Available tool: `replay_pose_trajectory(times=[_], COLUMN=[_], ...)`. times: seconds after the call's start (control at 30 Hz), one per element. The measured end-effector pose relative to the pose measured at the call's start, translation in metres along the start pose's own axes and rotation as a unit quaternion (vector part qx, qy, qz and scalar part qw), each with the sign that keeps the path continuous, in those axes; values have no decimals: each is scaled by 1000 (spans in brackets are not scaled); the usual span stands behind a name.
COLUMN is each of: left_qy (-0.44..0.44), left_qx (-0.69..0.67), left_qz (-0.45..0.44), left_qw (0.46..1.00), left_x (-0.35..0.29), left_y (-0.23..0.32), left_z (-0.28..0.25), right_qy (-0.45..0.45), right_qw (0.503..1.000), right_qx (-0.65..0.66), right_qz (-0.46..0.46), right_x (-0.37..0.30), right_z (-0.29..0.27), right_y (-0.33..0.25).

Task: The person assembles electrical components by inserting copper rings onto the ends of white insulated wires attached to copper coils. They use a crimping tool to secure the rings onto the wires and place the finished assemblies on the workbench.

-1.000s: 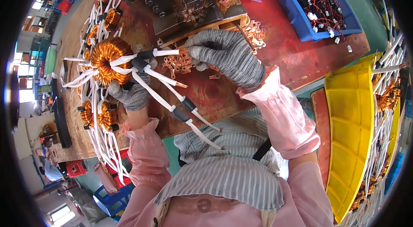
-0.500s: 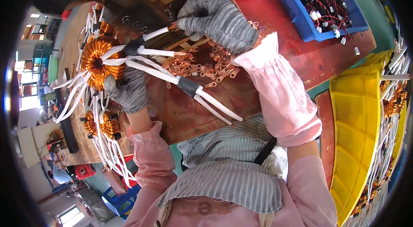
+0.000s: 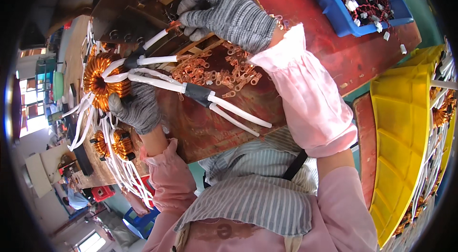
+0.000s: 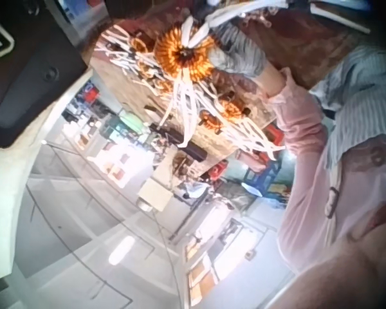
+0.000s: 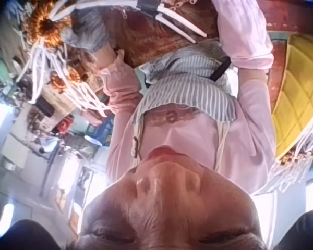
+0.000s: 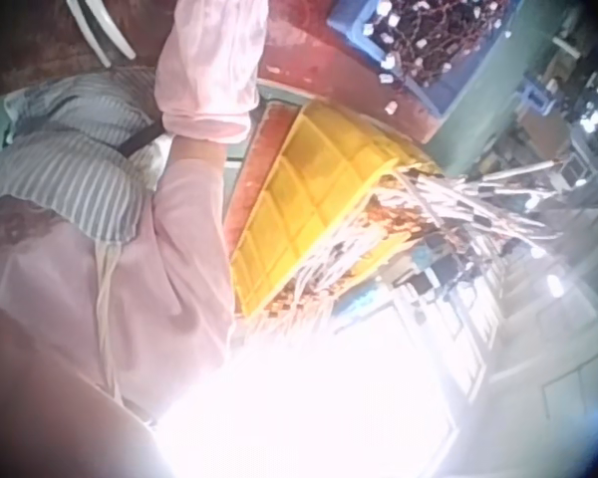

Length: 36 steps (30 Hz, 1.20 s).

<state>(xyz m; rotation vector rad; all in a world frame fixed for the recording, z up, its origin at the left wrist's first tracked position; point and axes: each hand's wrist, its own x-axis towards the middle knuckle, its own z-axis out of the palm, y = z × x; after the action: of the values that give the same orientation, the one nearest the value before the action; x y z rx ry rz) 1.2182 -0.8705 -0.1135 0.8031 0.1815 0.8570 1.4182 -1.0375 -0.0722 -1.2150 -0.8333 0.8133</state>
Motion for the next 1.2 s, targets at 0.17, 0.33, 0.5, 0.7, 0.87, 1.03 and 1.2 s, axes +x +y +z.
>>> replay_pose_trajectory(times=[0.17,0.33,0.5,0.7,0.87,1.03,1.2], left_qy=[1,7,-8,-8,-5,-7,-5], left_qx=[-8,-6,-15,-10,-22,-26,-22], left_qz=[18,25,29,21,23,23,23], left_qw=[1000,1000,999,1000,999,999,999], left_x=[1,2,3,3,4,5,4], left_y=[1,3,2,2,3,2,1], left_z=[6,7,11,10,8,9,8], right_qy=[11,36,61,75,96,220,256], right_qw=[999,999,998,995,993,964,956], right_qx=[26,20,-14,-33,-63,-100,-31], right_qz=[-28,-15,-19,-54,-31,-108,-142], right_x=[6,7,10,11,11,9,1], right_z=[1,4,7,5,9,8,7], right_y=[10,7,10,16,13,18,6])
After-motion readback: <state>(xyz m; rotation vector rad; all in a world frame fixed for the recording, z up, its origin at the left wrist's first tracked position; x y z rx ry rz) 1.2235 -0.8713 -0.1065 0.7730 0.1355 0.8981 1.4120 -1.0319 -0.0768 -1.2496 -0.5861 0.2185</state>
